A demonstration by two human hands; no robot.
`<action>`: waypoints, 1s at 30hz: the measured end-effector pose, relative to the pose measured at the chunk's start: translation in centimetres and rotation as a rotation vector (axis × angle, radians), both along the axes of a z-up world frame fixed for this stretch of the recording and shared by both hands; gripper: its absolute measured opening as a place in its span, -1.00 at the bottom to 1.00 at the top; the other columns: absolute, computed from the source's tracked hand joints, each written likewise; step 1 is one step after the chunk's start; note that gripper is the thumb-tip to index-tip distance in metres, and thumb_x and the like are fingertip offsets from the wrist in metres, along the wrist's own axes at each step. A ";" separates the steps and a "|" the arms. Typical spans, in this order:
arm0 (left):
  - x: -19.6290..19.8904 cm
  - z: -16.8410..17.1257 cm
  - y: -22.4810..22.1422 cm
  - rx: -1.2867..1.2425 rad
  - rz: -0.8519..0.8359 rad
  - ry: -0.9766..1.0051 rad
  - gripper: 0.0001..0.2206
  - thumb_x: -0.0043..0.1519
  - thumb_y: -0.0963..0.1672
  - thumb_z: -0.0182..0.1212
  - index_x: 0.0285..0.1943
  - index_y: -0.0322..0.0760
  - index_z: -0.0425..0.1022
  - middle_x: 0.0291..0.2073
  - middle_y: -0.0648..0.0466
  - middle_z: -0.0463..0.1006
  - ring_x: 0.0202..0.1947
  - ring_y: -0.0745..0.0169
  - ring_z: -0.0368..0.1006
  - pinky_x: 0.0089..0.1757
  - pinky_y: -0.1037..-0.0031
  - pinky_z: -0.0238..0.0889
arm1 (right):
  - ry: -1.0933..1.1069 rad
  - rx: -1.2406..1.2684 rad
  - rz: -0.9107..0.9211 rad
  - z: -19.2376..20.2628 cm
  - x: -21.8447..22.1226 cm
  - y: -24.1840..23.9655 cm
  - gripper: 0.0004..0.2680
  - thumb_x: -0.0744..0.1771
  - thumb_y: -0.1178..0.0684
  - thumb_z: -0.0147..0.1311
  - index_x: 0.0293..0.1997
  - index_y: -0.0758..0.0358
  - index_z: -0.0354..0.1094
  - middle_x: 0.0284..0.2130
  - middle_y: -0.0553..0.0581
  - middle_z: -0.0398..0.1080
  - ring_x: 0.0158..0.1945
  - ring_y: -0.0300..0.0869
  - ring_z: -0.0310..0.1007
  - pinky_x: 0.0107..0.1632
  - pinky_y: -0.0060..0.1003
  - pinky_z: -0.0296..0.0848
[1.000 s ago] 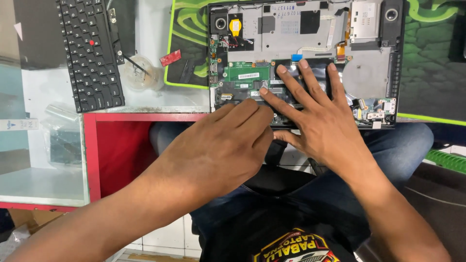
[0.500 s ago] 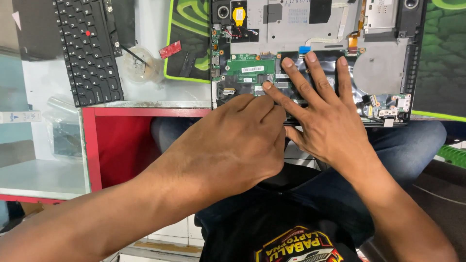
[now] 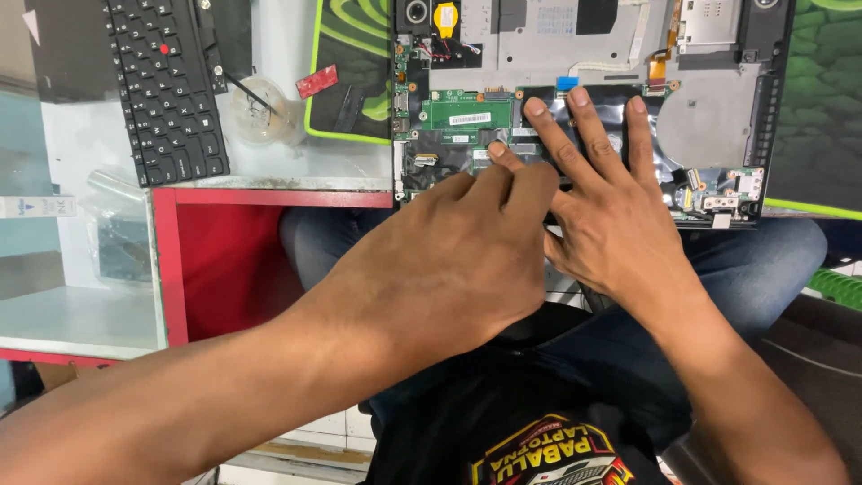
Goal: Disassembling a laptop by removing internal screws and disconnecting various components like the motherboard and ribbon cables.
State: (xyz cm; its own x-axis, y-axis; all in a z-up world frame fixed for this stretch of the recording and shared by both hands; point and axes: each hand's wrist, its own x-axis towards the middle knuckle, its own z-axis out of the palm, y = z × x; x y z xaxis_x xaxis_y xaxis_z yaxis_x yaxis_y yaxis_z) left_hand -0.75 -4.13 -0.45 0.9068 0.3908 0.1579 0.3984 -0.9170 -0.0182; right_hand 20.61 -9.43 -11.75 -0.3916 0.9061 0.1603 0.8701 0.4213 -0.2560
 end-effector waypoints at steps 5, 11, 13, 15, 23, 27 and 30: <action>0.0 1.1 1.9 0.066 -0.086 0.210 -0.92 0.25 -0.22 0.27 -0.25 -0.29 0.68 -0.24 -0.28 0.57 -0.56 -0.07 0.53 -0.61 0.18 0.38 | 0.006 0.005 0.000 0.2 0.1 0.2 -0.48 0.54 -0.24 0.04 0.79 -0.03 0.10 0.74 0.29 -0.09 0.77 0.38 -0.22 0.61 0.71 -0.20; -1.1 1.6 2.7 0.080 -0.127 0.170 -0.93 0.35 -0.21 0.28 -0.16 -0.13 0.59 -0.06 -0.01 0.52 -0.17 0.06 0.52 -0.31 0.27 0.49 | -0.011 0.020 0.029 -0.2 0.2 0.1 -0.45 0.54 -0.35 0.02 0.73 0.16 0.23 0.74 0.35 -0.08 0.76 0.35 -0.28 0.60 0.73 -0.18; -0.9 1.0 2.4 0.116 -0.162 0.171 -0.80 0.27 -0.18 0.31 -0.42 0.03 0.60 -0.25 0.05 0.54 -0.21 0.06 0.50 -0.25 0.28 0.43 | 0.009 0.046 0.030 -0.1 0.0 0.1 -0.50 0.56 -0.31 0.00 0.65 0.25 0.34 0.73 0.38 -0.02 0.75 0.37 -0.23 0.60 0.72 -0.19; -0.5 0.3 2.3 0.155 -0.167 0.177 -0.75 0.19 -0.22 0.31 -0.57 -0.04 0.54 -0.48 -0.04 0.49 -0.65 0.07 0.35 -0.57 0.24 0.20 | 0.000 -0.010 0.034 0.5 0.1 0.1 -0.45 0.55 -0.30 0.02 0.81 0.03 0.07 0.74 0.35 -0.10 0.75 0.42 -0.27 0.60 0.73 -0.24; -0.1 0.5 1.4 0.066 -0.050 0.076 -0.89 0.39 -0.22 0.17 -0.16 -0.18 0.59 -0.14 -0.03 0.49 -0.29 0.04 0.51 -0.42 0.22 0.48 | 0.013 0.036 -0.005 -0.1 0.0 -0.1 -0.54 0.56 -0.16 0.08 0.70 0.18 0.28 0.75 0.24 -0.11 0.78 0.29 -0.24 0.64 0.65 -0.20; -1.1 0.0 2.2 0.210 -0.215 0.130 -0.79 0.24 -0.24 0.32 -0.47 -0.11 0.59 -0.38 -0.19 0.66 -0.61 -0.01 0.50 -0.54 0.25 0.30 | -0.016 -0.030 0.001 0.5 -0.3 0.2 -0.49 0.56 -0.27 -0.01 0.81 -0.07 0.04 0.75 0.28 -0.12 0.77 0.34 -0.29 0.62 0.69 -0.27; -0.9 0.0 2.1 0.194 -0.138 0.155 -0.85 0.38 -0.16 0.18 -0.10 -0.25 0.69 -0.31 -0.09 0.66 -0.42 0.01 0.59 -0.42 0.25 0.45 | -0.016 -0.012 0.002 0.3 -0.2 0.2 -0.49 0.55 -0.23 0.05 0.80 -0.07 0.07 0.75 0.29 -0.09 0.77 0.34 -0.27 0.63 0.67 -0.25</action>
